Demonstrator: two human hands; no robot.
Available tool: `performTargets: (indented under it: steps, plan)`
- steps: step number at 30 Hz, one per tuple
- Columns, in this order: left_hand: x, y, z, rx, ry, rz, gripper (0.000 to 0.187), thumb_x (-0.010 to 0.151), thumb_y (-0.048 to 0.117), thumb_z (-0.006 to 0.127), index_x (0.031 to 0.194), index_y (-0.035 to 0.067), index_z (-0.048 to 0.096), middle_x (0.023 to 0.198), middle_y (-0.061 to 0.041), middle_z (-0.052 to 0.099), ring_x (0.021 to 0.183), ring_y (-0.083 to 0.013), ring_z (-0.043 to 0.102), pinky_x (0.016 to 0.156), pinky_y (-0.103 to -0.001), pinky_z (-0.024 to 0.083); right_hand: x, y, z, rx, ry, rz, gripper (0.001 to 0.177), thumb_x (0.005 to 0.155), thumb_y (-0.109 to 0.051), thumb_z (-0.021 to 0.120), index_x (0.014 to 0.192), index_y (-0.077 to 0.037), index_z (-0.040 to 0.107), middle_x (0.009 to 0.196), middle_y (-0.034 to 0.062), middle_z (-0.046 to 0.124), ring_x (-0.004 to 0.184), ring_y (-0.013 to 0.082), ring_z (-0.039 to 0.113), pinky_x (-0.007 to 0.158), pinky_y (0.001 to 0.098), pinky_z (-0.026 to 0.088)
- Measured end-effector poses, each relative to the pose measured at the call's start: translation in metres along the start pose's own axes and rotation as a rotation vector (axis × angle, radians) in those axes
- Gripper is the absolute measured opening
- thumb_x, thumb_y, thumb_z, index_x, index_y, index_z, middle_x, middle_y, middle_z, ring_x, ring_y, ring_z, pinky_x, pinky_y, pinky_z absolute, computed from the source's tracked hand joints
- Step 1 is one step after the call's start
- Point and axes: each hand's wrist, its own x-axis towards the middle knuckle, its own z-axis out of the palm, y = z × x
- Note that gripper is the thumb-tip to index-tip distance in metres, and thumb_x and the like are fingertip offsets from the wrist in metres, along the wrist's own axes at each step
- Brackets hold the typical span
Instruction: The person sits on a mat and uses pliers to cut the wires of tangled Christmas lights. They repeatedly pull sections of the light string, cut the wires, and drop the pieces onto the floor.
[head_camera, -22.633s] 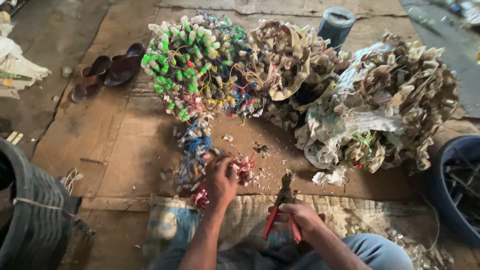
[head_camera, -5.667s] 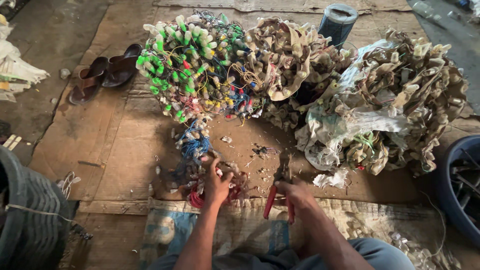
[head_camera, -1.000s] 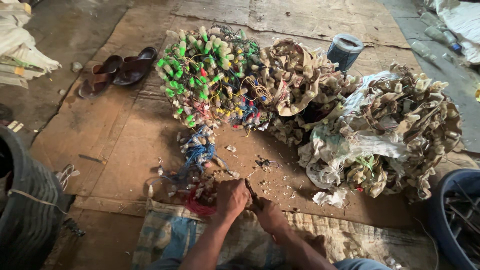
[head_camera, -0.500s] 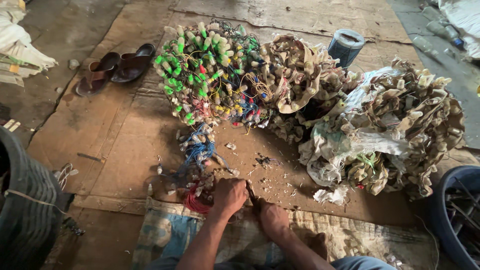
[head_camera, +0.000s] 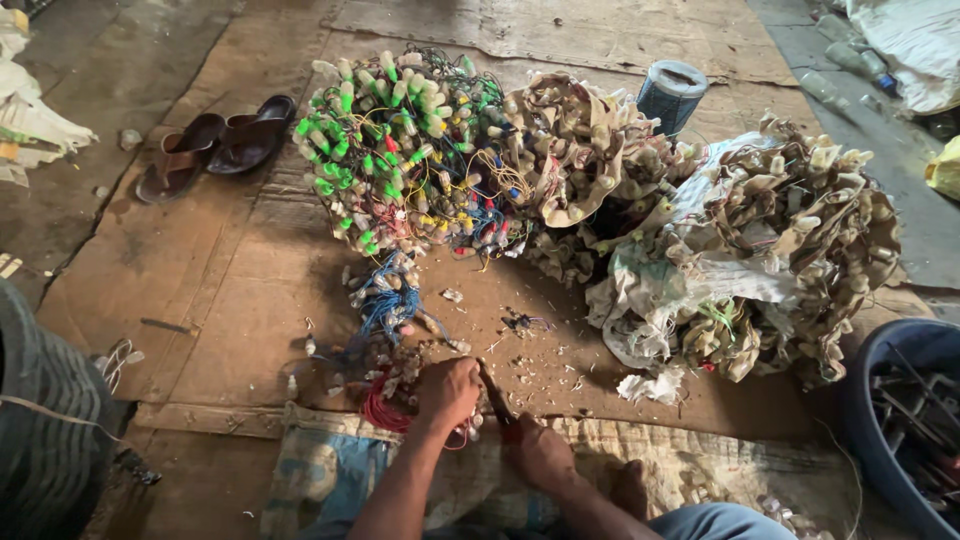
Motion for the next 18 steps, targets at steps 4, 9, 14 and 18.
performTargets:
  steps: [4,9,14,18]
  plan:
    - [0.007,0.000,-0.011,-0.026,-0.049,-0.011,0.016,0.090,0.021,0.066,0.079,0.009,0.070,0.072,-0.018,0.070,0.069,-0.0399,0.069,0.063,-0.050,0.054,-0.004,-0.024,-0.015,-0.031,-0.051,0.173,0.039,0.098,-0.048,0.057,0.110,-0.011,0.057,0.097,0.0219,0.074,0.093,0.0423,0.073,0.082,0.0535,0.058]
    - [0.008,-0.001,-0.022,-0.029,-0.081,0.045,0.011,0.077,0.016,0.070,0.082,0.007,0.070,0.075,-0.018,0.071,0.073,-0.0398,0.070,0.066,-0.050,0.054,-0.011,-0.022,-0.024,0.026,0.096,-0.021,0.030,0.092,-0.031,0.060,0.110,-0.007,0.055,0.105,0.0262,0.070,0.095,0.0485,0.067,0.081,0.0583,0.053]
    - [0.009,0.001,-0.023,-0.006,-0.083,-0.032,0.010,0.082,0.012,0.064,0.088,0.008,0.071,0.078,-0.018,0.071,0.074,-0.0391,0.070,0.067,-0.049,0.055,-0.003,-0.009,-0.019,0.089,0.066,-0.117,0.023,0.098,-0.017,0.055,0.118,-0.005,0.051,0.106,0.0278,0.069,0.095,0.0493,0.067,0.081,0.0566,0.053]
    - [0.011,0.001,-0.024,-0.073,-0.013,0.011,0.009,0.085,0.012,0.064,0.087,0.007,0.071,0.079,-0.019,0.071,0.075,-0.0409,0.069,0.067,-0.049,0.054,-0.002,-0.014,-0.026,0.140,0.160,-0.228,0.025,0.094,-0.016,0.056,0.116,-0.005,0.053,0.105,0.0259,0.071,0.092,0.0478,0.070,0.077,0.0549,0.056]
